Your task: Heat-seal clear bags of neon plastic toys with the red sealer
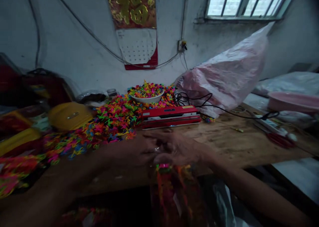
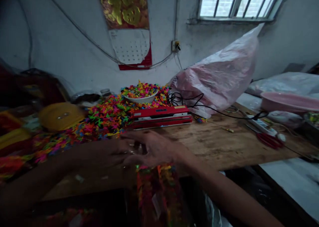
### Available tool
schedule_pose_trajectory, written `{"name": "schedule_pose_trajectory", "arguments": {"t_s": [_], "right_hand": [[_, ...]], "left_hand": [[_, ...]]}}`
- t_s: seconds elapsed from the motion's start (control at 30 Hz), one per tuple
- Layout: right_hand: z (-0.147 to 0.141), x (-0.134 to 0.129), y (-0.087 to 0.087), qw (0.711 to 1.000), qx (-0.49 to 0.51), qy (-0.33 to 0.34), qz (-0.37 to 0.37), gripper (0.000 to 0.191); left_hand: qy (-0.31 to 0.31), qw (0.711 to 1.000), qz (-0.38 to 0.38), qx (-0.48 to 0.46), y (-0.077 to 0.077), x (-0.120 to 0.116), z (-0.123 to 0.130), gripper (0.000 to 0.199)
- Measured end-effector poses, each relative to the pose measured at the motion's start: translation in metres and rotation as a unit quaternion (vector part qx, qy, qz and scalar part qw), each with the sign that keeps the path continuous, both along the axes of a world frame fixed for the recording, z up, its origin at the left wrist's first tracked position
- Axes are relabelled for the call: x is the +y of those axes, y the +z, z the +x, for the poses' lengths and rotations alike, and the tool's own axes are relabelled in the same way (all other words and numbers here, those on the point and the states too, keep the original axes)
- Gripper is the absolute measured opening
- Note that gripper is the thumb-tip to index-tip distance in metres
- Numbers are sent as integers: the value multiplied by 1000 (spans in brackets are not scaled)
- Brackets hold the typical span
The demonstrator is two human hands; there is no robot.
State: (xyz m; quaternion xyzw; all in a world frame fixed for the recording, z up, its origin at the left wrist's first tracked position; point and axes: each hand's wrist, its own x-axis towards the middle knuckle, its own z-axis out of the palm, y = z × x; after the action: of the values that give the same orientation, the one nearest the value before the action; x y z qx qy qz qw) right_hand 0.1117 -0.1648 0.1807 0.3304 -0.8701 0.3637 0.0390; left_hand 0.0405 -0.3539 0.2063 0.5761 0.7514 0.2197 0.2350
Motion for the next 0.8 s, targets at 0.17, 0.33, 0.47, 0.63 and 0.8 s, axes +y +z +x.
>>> {"name": "schedule_pose_trajectory", "arguments": {"t_s": [0.17, 0.33, 0.47, 0.63, 0.8], "right_hand": [[-30, 91, -41, 982, -172, -43, -61, 34], [-76, 144, -85, 945, -217, -172, -177, 30], [-113, 151, -129, 938, -192, -225, -180, 24], [-115, 172, -149, 896, 91, -418, -115, 20], [-97, 225, -136, 773, 259, -574, 71, 26]], "left_hand": [[-48, 985, -86, -142, -11, 73, -58, 43], [78, 980, -92, -160, -61, 94, -123, 40], [144, 986, -79, -40, -115, 102, -163, 23], [259, 959, 99, 65, -152, 88, -163, 15], [529, 817, 231, 7, -179, 36, -162, 26]]}}
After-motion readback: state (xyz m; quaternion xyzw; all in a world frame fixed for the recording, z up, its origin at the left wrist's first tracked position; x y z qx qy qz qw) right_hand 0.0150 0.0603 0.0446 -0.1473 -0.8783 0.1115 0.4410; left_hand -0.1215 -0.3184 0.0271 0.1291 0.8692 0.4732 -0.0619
